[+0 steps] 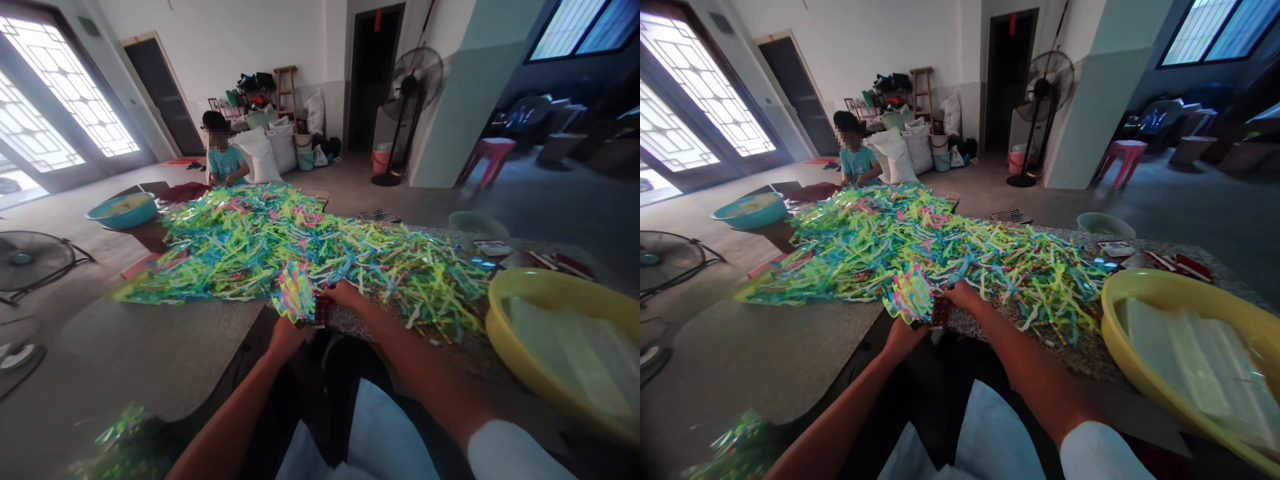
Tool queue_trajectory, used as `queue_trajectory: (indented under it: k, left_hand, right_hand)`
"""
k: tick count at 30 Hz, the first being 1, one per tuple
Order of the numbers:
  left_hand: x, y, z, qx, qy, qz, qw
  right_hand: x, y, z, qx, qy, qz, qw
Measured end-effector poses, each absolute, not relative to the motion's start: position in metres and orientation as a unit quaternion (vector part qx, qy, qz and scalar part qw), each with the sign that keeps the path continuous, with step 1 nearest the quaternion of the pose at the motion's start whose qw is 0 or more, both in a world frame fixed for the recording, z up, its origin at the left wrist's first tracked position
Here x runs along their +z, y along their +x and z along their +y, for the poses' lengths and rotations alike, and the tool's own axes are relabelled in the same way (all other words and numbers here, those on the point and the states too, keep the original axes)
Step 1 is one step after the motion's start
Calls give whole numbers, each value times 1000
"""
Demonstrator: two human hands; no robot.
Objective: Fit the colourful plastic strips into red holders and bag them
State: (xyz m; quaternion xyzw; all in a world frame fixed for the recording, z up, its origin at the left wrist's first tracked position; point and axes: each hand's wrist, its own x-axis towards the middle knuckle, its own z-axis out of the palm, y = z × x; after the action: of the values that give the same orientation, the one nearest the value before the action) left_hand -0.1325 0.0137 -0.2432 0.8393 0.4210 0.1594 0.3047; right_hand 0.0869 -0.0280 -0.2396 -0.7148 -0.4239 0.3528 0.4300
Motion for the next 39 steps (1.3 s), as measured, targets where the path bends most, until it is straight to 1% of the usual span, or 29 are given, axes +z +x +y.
queue_trajectory:
  k: [3, 8, 11, 13, 16, 19, 25, 26, 28, 31, 36, 39]
  left_hand:
    - [-246, -132, 15, 156, 834, 428, 310]
    - [-246, -133, 15, 164, 840, 410, 314]
    - [-245, -133, 15, 145, 837, 428, 308]
    - [-244, -133, 15, 138, 837, 432, 305]
    - [-243, -132, 15, 140, 842, 426, 301]
    - [-242, -131, 14, 141, 846, 420, 296]
    - [-244, -132, 14, 144, 840, 432, 294]
    - [-244, -133, 15, 148, 840, 432, 294]
    - [-246, -134, 16, 150, 840, 434, 288]
    - [-247, -134, 19, 137, 842, 448, 268]
    - [-247, -134, 21, 137, 845, 446, 262]
    - [-248, -133, 21, 142, 841, 447, 270]
  right_hand:
    - [-237, 90, -26, 301, -739, -495, 344]
    - [-228, 87, -27, 177, -766, -586, 196]
    - [-223, 81, -27, 137, -771, -608, 130]
    - [-221, 77, -26, 132, -772, -613, 100]
    - [-224, 70, -24, 133, -770, -618, 82]
    - [-227, 65, -22, 133, -783, -602, 86]
    - [-216, 88, -16, 197, -763, -595, 157]
    - [-212, 98, -14, 184, -783, -571, 165]
    - [-206, 116, -10, 117, -840, -502, 168]
    - [-200, 135, -3, 38, -873, -466, 138]
    - [-201, 136, -2, 34, -847, -526, 60]
    - [-203, 126, -6, 25, -815, -576, 55]
